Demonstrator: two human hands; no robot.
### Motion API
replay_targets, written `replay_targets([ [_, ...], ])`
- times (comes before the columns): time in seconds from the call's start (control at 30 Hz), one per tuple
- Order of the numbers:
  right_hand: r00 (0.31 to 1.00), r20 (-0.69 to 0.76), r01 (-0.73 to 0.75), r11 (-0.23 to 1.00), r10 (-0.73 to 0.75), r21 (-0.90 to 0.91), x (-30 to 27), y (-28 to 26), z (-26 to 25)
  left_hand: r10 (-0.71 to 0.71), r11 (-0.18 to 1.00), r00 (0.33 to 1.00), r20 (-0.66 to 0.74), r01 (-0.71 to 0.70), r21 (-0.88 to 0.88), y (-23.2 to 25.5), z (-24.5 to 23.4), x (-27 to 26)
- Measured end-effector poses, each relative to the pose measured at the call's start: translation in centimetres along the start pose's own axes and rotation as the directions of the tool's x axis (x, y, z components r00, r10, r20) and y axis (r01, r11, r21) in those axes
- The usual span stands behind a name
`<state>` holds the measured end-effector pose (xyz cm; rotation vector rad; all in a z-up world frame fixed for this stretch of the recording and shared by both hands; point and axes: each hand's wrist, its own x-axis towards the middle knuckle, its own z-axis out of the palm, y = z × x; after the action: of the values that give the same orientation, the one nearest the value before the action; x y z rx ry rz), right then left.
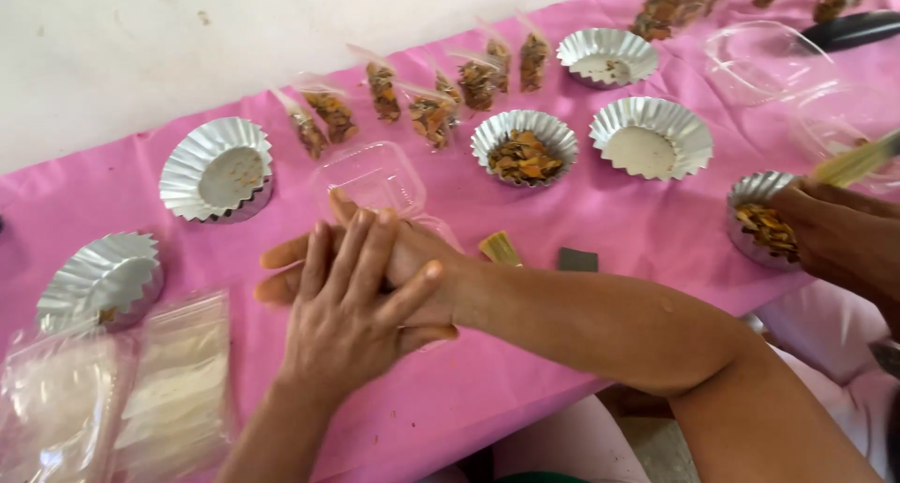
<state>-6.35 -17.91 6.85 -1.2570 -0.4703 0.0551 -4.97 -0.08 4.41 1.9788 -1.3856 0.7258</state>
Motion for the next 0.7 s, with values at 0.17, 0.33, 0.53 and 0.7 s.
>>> replay_targets([
  [0.17, 0.969, 0.237, -0.096, 0.776, -0.070, 0.623, -4.2, -4.1, -1.8, -0.008, 0.856, 0.977, 0.211, -0.103, 0.507, -1.3, -1.6, 0.5],
  [0.33, 0.878, 0.263, 0.414, 0.910, -0.400, 0.005, -10.4, -9.3, -5.3, -0.034, 0.860, 0.999, 0.010, 0.024, 0.509, 0.0, -6.6, -4.1],
  [0.53, 0.964, -0.260, -0.139, 0.718, -0.060, -0.682, -17.7, -5.2, -7.0, -0.129, 0.826, 0.986, -0.108, 0.167, 0.538, 5.9, -7.0, -13.1],
  [0.7, 0.988, -0.105, -0.071, 0.264, -0.117, -0.962, -23.6, 1.4, -8.0, -0.222, 0.940, 0.971, -0.089, 0.238, 0.245, 10.1, 0.2, -22.4],
])
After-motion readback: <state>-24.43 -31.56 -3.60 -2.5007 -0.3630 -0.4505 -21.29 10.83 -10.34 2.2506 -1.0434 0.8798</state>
